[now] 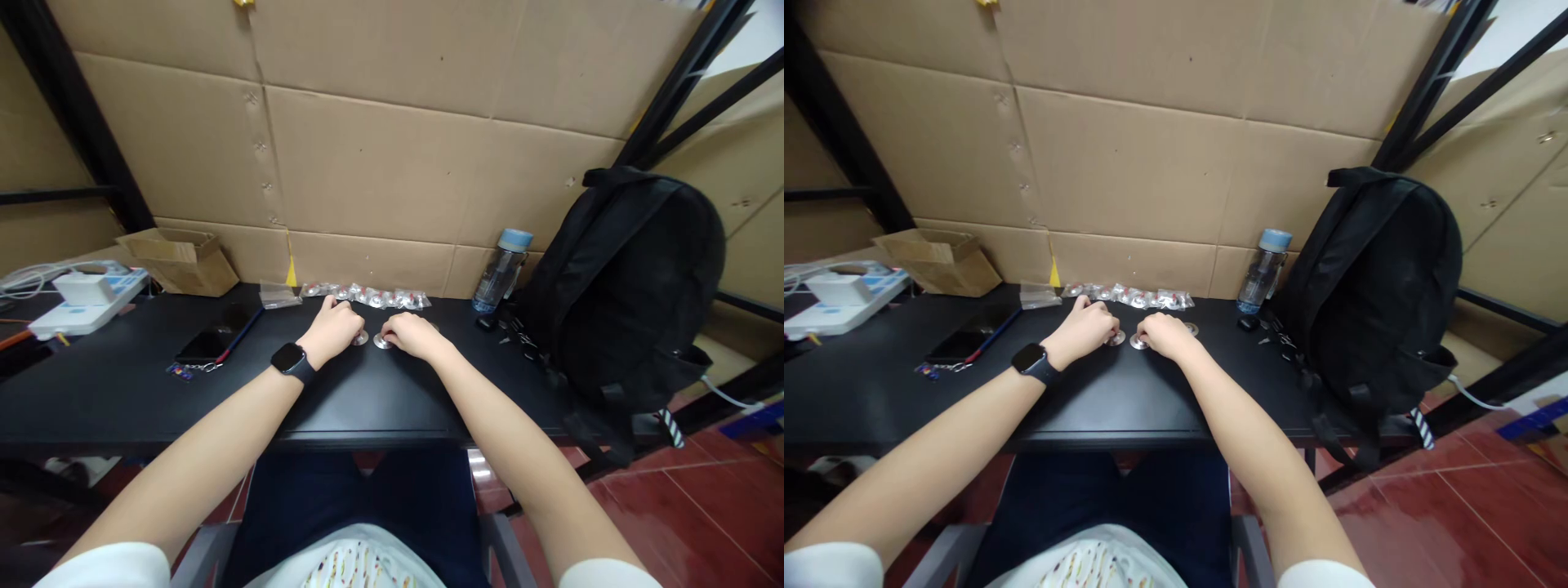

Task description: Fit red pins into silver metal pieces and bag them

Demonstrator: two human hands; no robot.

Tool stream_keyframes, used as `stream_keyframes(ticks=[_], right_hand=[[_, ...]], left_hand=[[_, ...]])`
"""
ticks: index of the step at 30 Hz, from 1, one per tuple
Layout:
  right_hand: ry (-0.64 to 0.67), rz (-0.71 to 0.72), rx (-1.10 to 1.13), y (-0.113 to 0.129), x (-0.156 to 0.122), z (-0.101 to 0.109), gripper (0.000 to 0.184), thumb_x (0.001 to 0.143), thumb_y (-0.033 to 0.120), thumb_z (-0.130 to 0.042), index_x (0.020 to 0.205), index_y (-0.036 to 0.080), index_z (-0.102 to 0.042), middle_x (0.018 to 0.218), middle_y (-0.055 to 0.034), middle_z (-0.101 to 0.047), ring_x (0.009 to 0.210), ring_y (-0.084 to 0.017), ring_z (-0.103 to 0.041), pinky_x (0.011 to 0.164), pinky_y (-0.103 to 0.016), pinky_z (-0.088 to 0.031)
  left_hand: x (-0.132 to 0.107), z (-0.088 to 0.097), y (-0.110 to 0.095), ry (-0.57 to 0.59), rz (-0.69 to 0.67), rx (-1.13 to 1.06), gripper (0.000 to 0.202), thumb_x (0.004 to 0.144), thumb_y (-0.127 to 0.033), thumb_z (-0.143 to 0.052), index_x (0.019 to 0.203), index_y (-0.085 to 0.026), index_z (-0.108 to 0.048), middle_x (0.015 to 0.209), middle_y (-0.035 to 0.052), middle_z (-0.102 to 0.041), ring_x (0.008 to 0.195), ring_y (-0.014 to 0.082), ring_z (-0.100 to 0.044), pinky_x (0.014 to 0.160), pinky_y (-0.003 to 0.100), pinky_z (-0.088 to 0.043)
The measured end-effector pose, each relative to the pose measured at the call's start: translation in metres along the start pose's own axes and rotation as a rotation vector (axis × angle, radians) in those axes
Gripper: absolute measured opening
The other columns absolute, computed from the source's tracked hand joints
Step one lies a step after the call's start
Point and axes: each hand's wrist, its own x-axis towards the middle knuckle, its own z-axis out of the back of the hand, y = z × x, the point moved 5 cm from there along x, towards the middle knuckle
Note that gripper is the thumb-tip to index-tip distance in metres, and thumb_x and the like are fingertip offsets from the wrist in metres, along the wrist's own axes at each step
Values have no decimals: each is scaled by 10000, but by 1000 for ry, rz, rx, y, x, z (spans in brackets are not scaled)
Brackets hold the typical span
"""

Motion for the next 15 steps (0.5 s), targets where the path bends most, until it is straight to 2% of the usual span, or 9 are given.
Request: stream_keyframes(ticks=[3,8,11,15], right_hand=[[22,-56,-85,1,-1,1,100,897,223,-683,837,245,-760,873,-91,-735,753,-234,-684,646,-300,-449],[-37,-43,-70,4,-2,6,134,879,129,-655,768,201,-677,884,-111,-707,796,-233,-654,697,-309,-461],[-236,-18,82,-1,-1,21,143,946,168,-555,837,206,-638,937,-94,-677,872,-217,-625,777,-309,-470],[-599,-77,325,-16,-3,43,157,981,249,-479,861,208,-572,939,-77,-615,861,-206,-584,819,-325,-474]], left_hand=[[-1,2,-3,-44,-7,27,279,901,-270,-577,633,-219,-637,751,108,-656,951,303,-563,989,522,-276],[-1,4,-9,-80,8,88,205,952,-252,-522,798,-219,-655,1007,118,-669,1061,302,-530,969,502,-303],[1,7,-5,-119,77,64,187,970,-276,-516,867,-232,-666,1096,100,-655,1090,296,-520,950,484,-327],[4,13,17,-199,309,-71,215,990,-348,-510,895,-242,-672,1112,89,-646,1116,305,-534,920,476,-368]])
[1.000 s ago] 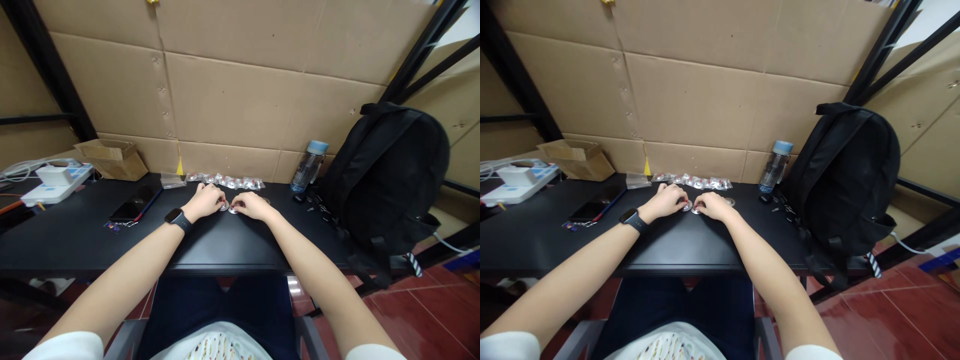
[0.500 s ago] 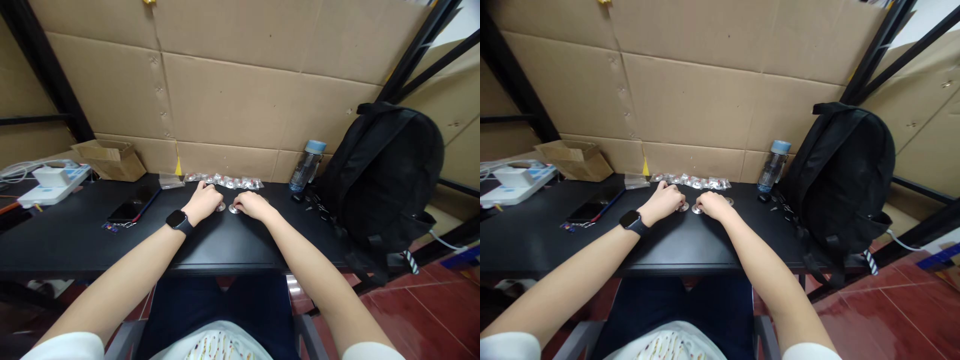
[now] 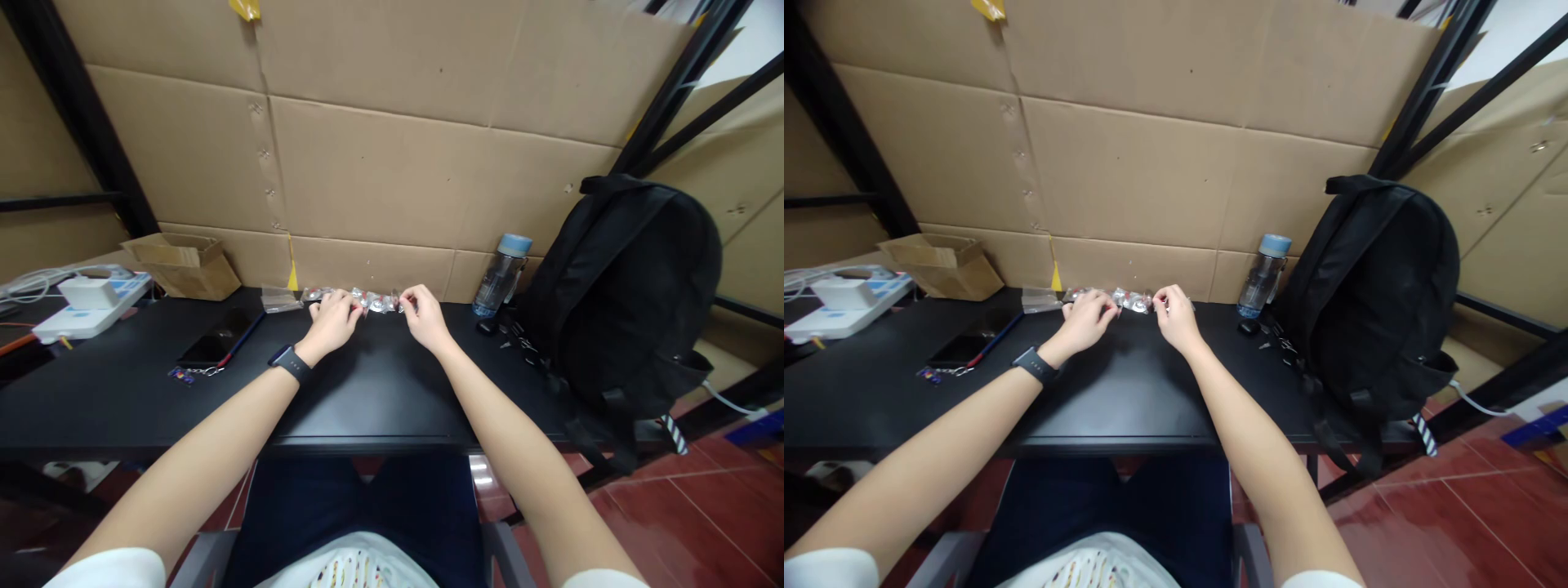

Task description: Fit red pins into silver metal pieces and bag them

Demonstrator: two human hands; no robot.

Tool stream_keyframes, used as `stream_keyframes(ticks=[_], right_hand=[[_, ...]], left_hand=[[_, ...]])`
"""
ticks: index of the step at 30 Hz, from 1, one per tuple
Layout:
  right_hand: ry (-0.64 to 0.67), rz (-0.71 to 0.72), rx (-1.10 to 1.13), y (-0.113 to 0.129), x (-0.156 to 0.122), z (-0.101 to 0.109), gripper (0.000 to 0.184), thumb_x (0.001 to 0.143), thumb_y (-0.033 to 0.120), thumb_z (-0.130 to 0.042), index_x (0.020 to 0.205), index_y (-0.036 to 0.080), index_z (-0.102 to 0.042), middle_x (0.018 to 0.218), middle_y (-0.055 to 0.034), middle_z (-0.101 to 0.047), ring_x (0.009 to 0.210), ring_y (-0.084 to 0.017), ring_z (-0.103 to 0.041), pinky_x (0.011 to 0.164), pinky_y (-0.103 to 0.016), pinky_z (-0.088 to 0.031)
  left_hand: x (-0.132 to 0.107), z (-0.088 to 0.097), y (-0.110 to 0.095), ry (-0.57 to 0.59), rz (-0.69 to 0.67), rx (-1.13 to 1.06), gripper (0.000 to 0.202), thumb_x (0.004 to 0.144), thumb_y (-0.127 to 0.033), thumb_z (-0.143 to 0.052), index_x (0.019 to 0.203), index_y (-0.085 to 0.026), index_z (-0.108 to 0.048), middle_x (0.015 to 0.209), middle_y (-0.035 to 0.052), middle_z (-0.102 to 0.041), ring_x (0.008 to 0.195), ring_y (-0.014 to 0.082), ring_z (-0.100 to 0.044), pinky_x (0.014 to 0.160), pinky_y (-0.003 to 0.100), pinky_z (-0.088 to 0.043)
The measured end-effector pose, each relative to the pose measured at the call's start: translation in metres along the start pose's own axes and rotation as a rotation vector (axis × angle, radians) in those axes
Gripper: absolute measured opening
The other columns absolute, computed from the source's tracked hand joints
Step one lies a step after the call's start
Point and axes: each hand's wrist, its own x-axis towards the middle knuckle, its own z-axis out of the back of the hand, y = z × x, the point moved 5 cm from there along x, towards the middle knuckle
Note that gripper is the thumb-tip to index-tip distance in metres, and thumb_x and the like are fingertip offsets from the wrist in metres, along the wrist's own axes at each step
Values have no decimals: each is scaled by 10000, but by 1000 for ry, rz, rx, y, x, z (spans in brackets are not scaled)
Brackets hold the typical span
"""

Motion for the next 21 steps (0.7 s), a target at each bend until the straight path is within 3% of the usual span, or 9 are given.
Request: stream_keyframes(ticks=[3,7,11,13,18,21], right_hand=[[-78,-18,84,0,1,2,158,978,285,-464,859,215,-540,939,-78,-585,872,-211,-569,839,-345,-483],[-35,-6,187,8,-5,-13,184,979,349,-481,870,214,-542,1028,-104,-592,975,-223,-587,883,-377,-529],[131,-214,553,6,-15,-41,269,944,487,-566,928,219,-545,1273,-94,-578,874,-176,-681,632,-303,-616],[173,-336,761,5,-18,-49,296,902,499,-635,965,226,-541,1286,-68,-584,765,-136,-710,589,-288,-631],[236,-456,978,4,-21,-51,410,849,350,-749,1232,287,-616,1241,-52,-644,798,-139,-756,737,-298,-664],[303,-526,1033,2,-23,-53,386,865,328,-746,1236,254,-669,1180,-70,-689,839,-170,-770,808,-315,-663]], left_hand=[[6,1,12,-36,105,-131,194,990,-375,-520,954,-242,-656,1147,82,-635,1147,292,-546,917,451,-410],[6,-3,6,-64,82,-236,182,999,-373,-520,995,-243,-647,1153,67,-634,1151,257,-556,940,419,-430],[-1,-9,-11,-18,26,-221,187,1002,-392,-530,1009,-255,-657,1193,51,-629,1182,265,-543,963,446,-404],[-3,-10,-15,-3,32,-198,183,996,-394,-543,1005,-256,-661,1193,50,-627,1188,271,-539,962,451,-398],[-5,-11,-15,21,65,-171,169,978,-384,-567,988,-254,-675,1197,50,-635,1194,275,-538,949,438,-392],[-3,-9,-18,54,30,-135,186,980,-400,-557,1003,-263,-680,1187,47,-645,1190,274,-539,941,431,-389]])
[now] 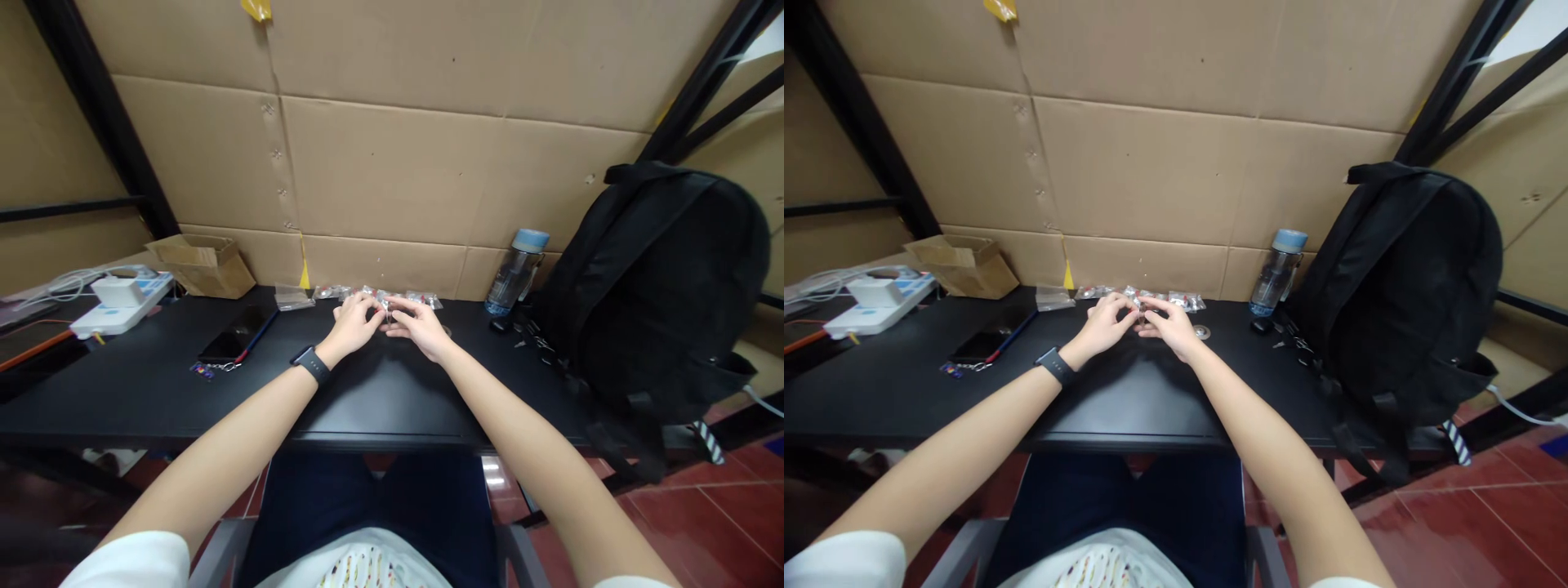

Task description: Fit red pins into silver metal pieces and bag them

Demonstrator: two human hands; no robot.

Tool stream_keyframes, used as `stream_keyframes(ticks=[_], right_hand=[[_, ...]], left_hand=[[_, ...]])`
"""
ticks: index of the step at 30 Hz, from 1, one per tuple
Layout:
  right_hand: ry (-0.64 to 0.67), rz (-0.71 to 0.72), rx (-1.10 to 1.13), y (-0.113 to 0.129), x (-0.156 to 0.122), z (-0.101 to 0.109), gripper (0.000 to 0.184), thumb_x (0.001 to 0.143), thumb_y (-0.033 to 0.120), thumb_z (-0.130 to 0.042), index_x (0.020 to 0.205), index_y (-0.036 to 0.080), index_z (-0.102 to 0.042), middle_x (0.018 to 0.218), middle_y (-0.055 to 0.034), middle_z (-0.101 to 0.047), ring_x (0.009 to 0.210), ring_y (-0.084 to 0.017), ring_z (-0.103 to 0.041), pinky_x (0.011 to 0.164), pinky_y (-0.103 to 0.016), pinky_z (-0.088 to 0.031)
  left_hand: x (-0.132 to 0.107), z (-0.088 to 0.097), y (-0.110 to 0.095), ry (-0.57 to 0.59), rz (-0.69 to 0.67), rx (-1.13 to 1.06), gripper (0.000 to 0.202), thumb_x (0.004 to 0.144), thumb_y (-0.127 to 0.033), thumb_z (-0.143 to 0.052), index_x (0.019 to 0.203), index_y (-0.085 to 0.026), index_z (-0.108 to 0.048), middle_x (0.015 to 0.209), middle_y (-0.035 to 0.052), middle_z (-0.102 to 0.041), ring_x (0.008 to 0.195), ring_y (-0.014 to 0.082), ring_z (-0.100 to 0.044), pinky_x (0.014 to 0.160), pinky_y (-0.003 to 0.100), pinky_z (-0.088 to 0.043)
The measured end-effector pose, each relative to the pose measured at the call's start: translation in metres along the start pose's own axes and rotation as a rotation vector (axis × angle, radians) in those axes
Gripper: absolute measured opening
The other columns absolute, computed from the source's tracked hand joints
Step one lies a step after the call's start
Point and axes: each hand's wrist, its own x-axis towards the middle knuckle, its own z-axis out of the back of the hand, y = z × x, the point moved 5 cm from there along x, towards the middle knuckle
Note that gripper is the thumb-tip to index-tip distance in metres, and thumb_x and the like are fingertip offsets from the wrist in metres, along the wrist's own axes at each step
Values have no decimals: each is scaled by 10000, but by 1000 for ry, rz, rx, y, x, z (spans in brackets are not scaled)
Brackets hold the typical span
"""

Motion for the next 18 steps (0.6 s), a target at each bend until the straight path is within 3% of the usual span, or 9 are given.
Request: stream_keyframes(ticks=[4,7,9,12,15,18], right_hand=[[-22,42,5,1,0,3,454,769,312,-848,1190,254,-691,1232,-70,-672,805,-178,-775,807,-339,-671],[-88,38,-61,3,-1,7,508,710,289,-889,1177,243,-695,1266,-86,-637,746,-164,-772,737,-313,-678],[-101,20,-95,4,-1,9,500,727,289,-875,1190,237,-693,1283,-99,-622,735,-158,-769,720,-307,-678],[-89,25,-130,7,-1,11,480,745,281,-859,1194,235,-693,1265,-101,-639,735,-155,-766,709,-300,-675],[-86,42,-160,10,-1,15,467,749,289,-852,1186,235,-696,1226,-92,-661,736,-155,-764,685,-287,-669],[-92,62,-166,16,-1,19,467,748,308,-848,1181,231,-690,1201,-87,-669,739,-157,-763,668,-278,-662]], left_hand=[[8,17,16,11,-50,182,289,997,-501,-495,1087,-288,-668,1218,66,-649,1196,296,-518,989,478,-353],[13,47,63,-69,103,457,371,920,-465,-619,1217,-245,-630,1329,148,-593,1256,377,-443,1010,543,-321],[11,64,101,-8,229,595,484,789,-415,-768,1216,-222,-645,1337,176,-575,1253,420,-416,983,556,-338],[4,86,144,70,350,623,384,752,-383,-811,1086,-215,-724,1264,127,-618,1226,408,-424,958,552,-344],[1,104,158,29,415,595,191,841,-376,-725,935,-213,-755,1107,87,-686,1153,357,-501,935,539,-336],[2,118,152,-35,418,535,218,879,-416,-664,911,-214,-741,903,50,-719,977,288,-597,926,510,-333]])
